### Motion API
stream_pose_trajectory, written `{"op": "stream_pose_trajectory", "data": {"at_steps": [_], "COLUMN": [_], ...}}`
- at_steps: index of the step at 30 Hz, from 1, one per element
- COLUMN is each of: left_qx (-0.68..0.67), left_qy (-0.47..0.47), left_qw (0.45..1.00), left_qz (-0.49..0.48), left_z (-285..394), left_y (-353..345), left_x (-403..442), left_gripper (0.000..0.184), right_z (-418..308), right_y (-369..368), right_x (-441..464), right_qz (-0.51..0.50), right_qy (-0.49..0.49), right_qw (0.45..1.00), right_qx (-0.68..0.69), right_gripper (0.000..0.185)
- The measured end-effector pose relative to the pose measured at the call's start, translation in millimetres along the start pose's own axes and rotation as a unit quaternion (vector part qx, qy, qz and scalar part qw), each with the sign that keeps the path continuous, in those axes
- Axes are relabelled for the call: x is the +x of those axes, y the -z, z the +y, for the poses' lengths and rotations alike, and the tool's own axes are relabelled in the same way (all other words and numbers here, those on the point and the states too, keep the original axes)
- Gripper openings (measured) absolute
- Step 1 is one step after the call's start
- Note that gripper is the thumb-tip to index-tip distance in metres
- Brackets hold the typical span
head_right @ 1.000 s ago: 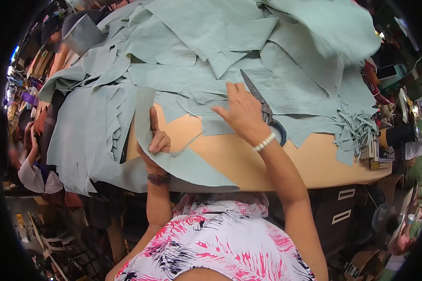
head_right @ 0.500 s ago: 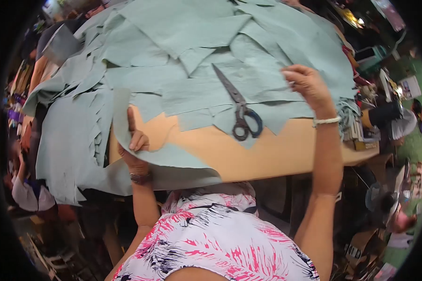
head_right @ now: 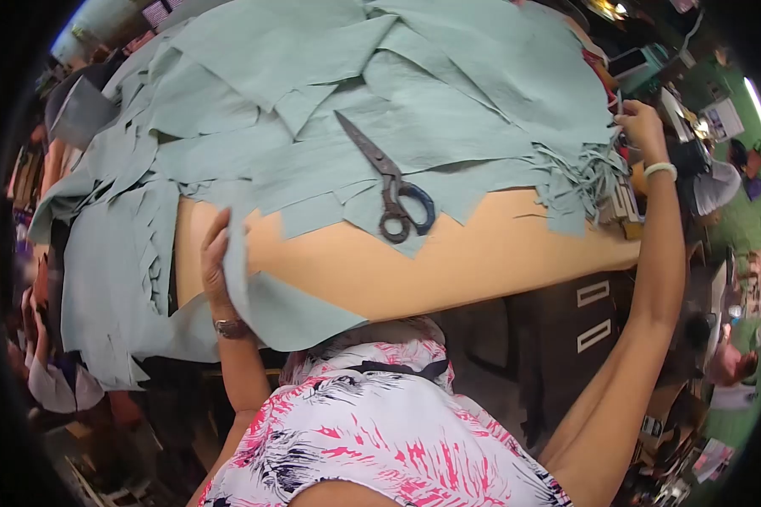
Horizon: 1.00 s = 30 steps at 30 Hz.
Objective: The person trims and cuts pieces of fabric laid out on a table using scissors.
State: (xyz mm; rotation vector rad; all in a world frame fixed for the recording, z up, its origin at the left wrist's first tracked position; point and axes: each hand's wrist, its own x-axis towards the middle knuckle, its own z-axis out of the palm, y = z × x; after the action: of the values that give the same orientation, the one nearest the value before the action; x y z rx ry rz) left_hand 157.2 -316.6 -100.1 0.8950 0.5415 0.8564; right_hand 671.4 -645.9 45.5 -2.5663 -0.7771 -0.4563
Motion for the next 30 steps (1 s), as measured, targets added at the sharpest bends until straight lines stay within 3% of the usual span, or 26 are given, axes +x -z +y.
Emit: {"op": "stream_pose_trajectory", "data": {"at_steps": [1,3,5,6,7,8,10,13,15,17,18,21,22,24,26,29,30], "left_qx": [0.019,0.053,0.084,0.099,0.114,0.151,0.227,0.300,0.314,0.290,0.262,0.226,0.223,0.208,0.196,0.187,0.190], "left_qy": [0.005,0.020,0.002,-0.005,-0.012,-0.024,-0.046,0.019,-0.007,-0.013,-0.005,0.004,0.008,0.018,0.026,0.034,0.039], "left_qw": [1.000,0.998,0.995,0.992,0.988,0.982,0.963,0.948,0.941,0.947,0.954,0.964,0.965,0.969,0.971,0.971,0.970], "left_qz": [-0.006,-0.017,-0.050,-0.075,-0.099,-0.114,-0.138,-0.108,-0.126,-0.140,-0.144,-0.140,-0.136,-0.130,-0.136,-0.148,-0.148], "left_z": [2,2,15,26,34,38,47,60,62,63,64,65,65,66,67,66,66], "left_y": [0,-1,-8,-16,-21,-22,-20,-25,-25,-27,-28,-28,-27,-28,-30,-33,-35], "left_x": [3,7,4,1,-1,-1,-3,-8,-7,-8,-9,-8,-8,-7,-3,0,0], "left_gripper": [0.039,0.035,0.034,0.034,0.035,0.035,0.034,0.031,0.028,0.026,0.025,0.026,0.026,0.028,0.028,0.029,0.029], "right_z": [-37,-89,-144,-179,-198,-215,-234,-241,-234,-222,-217,-219,-226,-226,-214,-184,-183], "right_y": [-11,-44,-81,-91,-105,-113,-126,-136,-134,-139,-140,-118,-104,-86,-76,-70,-66], "right_x": [-17,-41,-92,-129,-154,-180,-212,-216,-202,-179,-167,-182,-194,-217,-233,-260,-264], "right_qz": [0.038,0.053,-0.068,-0.153,-0.176,-0.191,-0.209,-0.225,-0.286,-0.363,-0.424,-0.464,-0.462,-0.441,-0.456,-0.552,-0.562], "right_qy": [0.107,0.242,0.271,0.209,0.264,0.244,0.250,0.184,0.160,0.129,0.063,-0.041,-0.040,0.005,0.084,-0.032,-0.048], "right_qw": [0.973,0.956,0.958,0.954,0.934,0.935,0.940,0.956,0.938,0.912,0.882,0.788,0.770,0.802,0.798,0.668,0.654], "right_qx": [-0.200,-0.157,0.062,0.153,0.162,0.171,0.097,0.041,0.110,0.140,0.193,0.403,0.439,0.403,0.385,0.498,0.504], "right_gripper": [0.032,0.033,0.026,0.025,0.026,0.025,0.027,0.027,0.028,0.027,0.023,0.019,0.019,0.023,0.032,0.047,0.049]}}
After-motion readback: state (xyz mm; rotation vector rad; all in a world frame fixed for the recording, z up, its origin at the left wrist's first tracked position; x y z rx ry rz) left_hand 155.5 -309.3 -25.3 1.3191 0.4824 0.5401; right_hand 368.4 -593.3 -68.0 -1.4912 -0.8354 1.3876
